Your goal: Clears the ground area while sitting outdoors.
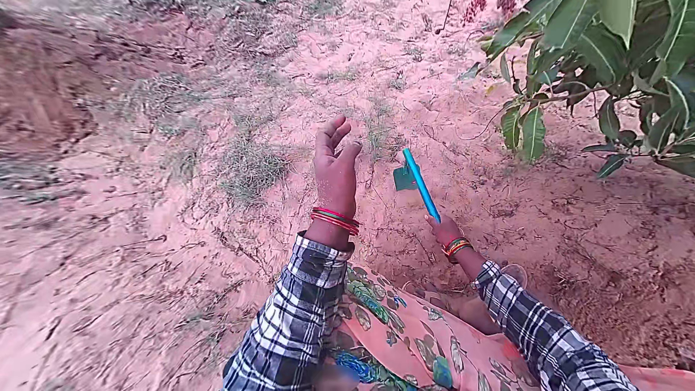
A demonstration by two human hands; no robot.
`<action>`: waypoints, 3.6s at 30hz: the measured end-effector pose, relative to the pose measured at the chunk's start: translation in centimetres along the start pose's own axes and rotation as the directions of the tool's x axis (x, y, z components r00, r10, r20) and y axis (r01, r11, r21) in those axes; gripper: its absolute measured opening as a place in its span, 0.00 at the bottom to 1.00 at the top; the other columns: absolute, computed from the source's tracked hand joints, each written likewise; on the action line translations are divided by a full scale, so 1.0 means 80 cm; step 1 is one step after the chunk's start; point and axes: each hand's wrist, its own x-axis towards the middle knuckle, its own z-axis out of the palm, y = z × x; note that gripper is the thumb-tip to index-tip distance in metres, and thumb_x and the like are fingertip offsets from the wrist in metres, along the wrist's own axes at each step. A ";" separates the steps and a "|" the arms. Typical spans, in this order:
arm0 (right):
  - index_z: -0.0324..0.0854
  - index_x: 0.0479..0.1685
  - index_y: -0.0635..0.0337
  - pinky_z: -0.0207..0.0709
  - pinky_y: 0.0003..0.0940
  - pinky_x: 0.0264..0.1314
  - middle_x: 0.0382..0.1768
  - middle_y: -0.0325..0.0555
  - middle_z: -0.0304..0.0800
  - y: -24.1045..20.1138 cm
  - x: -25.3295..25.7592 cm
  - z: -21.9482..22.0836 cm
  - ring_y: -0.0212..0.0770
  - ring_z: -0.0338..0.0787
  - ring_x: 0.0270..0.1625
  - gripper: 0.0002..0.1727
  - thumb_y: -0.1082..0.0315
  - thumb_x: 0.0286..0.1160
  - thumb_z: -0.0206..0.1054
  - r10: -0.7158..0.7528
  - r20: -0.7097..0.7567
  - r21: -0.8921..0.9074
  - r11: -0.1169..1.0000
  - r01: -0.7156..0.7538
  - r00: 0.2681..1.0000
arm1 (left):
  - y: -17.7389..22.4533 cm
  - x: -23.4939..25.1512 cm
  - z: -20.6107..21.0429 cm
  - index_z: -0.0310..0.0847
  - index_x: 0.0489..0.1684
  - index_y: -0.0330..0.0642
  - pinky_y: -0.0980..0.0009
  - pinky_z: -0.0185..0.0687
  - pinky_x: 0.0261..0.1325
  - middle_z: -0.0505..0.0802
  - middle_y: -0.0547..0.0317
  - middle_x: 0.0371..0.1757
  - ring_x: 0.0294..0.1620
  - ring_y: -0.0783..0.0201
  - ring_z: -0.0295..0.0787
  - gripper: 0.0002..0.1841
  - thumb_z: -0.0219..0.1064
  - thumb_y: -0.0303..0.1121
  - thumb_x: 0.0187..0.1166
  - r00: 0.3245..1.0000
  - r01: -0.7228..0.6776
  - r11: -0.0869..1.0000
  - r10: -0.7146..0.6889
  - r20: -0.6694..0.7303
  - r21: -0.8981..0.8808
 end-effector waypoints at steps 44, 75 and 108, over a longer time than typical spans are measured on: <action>0.80 0.53 0.66 0.75 0.35 0.31 0.22 0.42 0.76 -0.059 -0.078 0.098 0.35 0.76 0.22 0.23 0.50 0.89 0.60 -0.533 0.031 0.136 0.840 0.525 0.845 | 0.016 0.029 -0.044 0.52 0.82 0.18 0.66 0.75 0.74 0.74 0.34 0.78 0.75 0.54 0.75 0.31 0.52 0.26 0.80 0.679 -0.604 0.762 0.645 -0.351 0.234; 0.76 0.41 0.69 0.66 0.33 0.20 0.16 0.33 0.64 0.092 -0.112 -0.009 0.29 0.66 0.15 0.27 0.48 0.87 0.58 -0.296 -0.192 -0.046 0.955 0.292 0.936 | -0.210 -0.213 -0.364 0.76 0.76 0.38 0.42 0.77 0.73 0.83 0.39 0.77 0.73 0.41 0.83 0.20 0.57 0.29 0.87 0.749 0.569 0.719 -0.252 -0.613 0.400; 0.74 0.42 0.67 0.68 0.27 0.17 0.12 0.32 0.67 0.176 -0.131 -0.011 0.26 0.68 0.11 0.19 0.55 0.89 0.63 0.032 -0.344 -0.032 0.998 -0.046 0.939 | -0.136 -0.074 -0.289 0.66 0.80 0.20 0.46 0.51 0.91 0.69 0.28 0.86 0.91 0.40 0.62 0.27 0.43 0.38 0.97 0.383 0.621 0.001 -0.873 -0.303 0.784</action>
